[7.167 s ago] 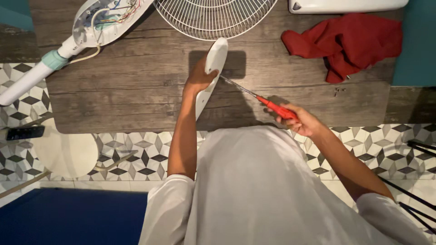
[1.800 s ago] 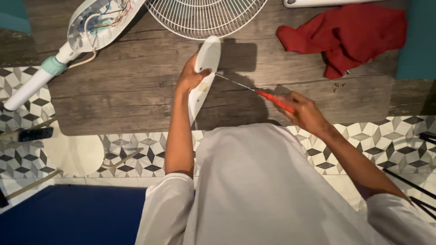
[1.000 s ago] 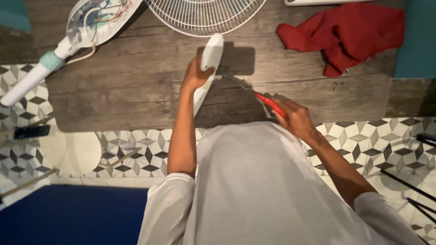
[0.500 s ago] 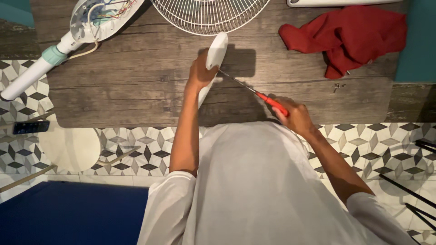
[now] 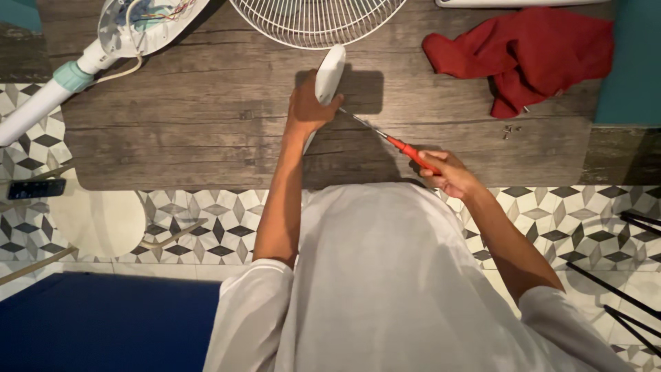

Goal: The person uses a screwdriver to tighten screws on a white plastic fan blade. The person holds the blade with one hand and turns the screwdriver with the other, working on multiple screw holes.

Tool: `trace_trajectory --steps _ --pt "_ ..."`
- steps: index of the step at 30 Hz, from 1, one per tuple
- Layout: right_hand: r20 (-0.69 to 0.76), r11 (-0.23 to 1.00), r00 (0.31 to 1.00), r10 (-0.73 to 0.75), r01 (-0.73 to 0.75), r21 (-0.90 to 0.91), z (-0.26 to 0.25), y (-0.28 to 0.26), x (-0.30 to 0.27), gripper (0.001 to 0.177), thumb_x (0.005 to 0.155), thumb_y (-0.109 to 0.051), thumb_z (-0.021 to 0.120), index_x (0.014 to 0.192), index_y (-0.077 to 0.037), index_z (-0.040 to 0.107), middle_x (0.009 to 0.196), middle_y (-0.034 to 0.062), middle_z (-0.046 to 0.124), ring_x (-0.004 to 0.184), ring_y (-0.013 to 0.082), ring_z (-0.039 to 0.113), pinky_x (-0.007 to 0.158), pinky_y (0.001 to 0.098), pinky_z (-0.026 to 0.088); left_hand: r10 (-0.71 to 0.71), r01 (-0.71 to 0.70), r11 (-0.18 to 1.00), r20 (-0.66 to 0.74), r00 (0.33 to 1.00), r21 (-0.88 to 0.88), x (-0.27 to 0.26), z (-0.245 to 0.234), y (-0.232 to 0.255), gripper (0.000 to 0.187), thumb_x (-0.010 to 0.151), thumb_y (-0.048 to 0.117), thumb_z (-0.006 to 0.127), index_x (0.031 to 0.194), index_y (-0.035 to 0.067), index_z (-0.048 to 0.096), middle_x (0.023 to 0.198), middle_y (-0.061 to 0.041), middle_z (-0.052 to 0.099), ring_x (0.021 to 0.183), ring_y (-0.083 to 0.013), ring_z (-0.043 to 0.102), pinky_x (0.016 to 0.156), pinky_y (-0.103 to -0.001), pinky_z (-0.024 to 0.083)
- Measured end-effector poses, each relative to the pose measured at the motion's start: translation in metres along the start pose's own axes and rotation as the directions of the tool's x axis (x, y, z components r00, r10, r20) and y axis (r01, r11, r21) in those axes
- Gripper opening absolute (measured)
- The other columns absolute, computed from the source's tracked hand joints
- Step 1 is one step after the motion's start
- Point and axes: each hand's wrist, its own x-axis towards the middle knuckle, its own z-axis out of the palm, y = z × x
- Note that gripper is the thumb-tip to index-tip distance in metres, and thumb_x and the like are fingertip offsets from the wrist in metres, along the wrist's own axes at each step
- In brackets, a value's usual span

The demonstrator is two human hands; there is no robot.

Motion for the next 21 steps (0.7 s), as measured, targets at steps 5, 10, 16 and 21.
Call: trace_trajectory --steps 5,10,16,21 --pt "0.273 0.028 0.590 -0.759 0.449 -0.893 0.021 0.004 -0.008 0.039 0.101 -0.020 0.074 0.134 -0.001 0.066 0.110 0.0132 0.073 0.091 0.0172 0.070 0.075 0.0300 0.056 -0.011 0.011 1.000 0.038 0.999 0.000 0.003 -0.001 -0.015 0.063 0.079 0.014 0.077 0.138 0.004 0.054 0.116 -0.028 0.070 0.112 -0.0479 0.066 0.092 -0.052 0.054" --pt "0.001 0.568 0.758 -0.652 0.489 -0.662 0.009 -0.004 0.007 0.031 0.106 -0.022 0.073 0.127 0.001 0.066 0.104 0.0114 0.073 0.085 0.0158 0.064 0.069 0.0271 0.051 0.074 -0.074 0.997 -0.007 0.997 0.009 0.009 0.007 -0.037 0.070 0.079 0.012 0.079 0.142 0.001 0.051 0.124 -0.029 0.067 0.115 -0.0489 0.063 0.095 -0.051 0.052" --pt "-0.045 1.000 0.999 0.010 -0.009 0.015 -0.009 -0.014 0.006 0.041 0.105 -0.030 0.068 0.132 0.002 0.067 0.082 0.0032 0.065 0.052 0.0025 0.046 0.040 0.0158 0.037 0.047 -0.047 0.999 0.016 0.999 -0.026 0.010 0.006 -0.039 0.070 0.076 0.012 0.081 0.140 0.003 0.052 0.128 -0.027 0.064 0.115 -0.0476 0.064 0.096 -0.050 0.054" --pt "0.056 0.356 0.761 -0.647 0.366 -0.860 0.011 0.008 0.003 0.042 0.098 -0.025 0.074 0.132 0.000 0.068 0.096 0.0049 0.073 0.075 0.0078 0.064 0.066 0.0258 0.053 -0.005 0.005 1.000 0.028 1.000 -0.021 0.008 0.003 -0.026 0.064 0.078 0.010 0.080 0.138 0.008 0.057 0.122 -0.023 0.070 0.117 -0.0441 0.065 0.097 -0.050 0.053"
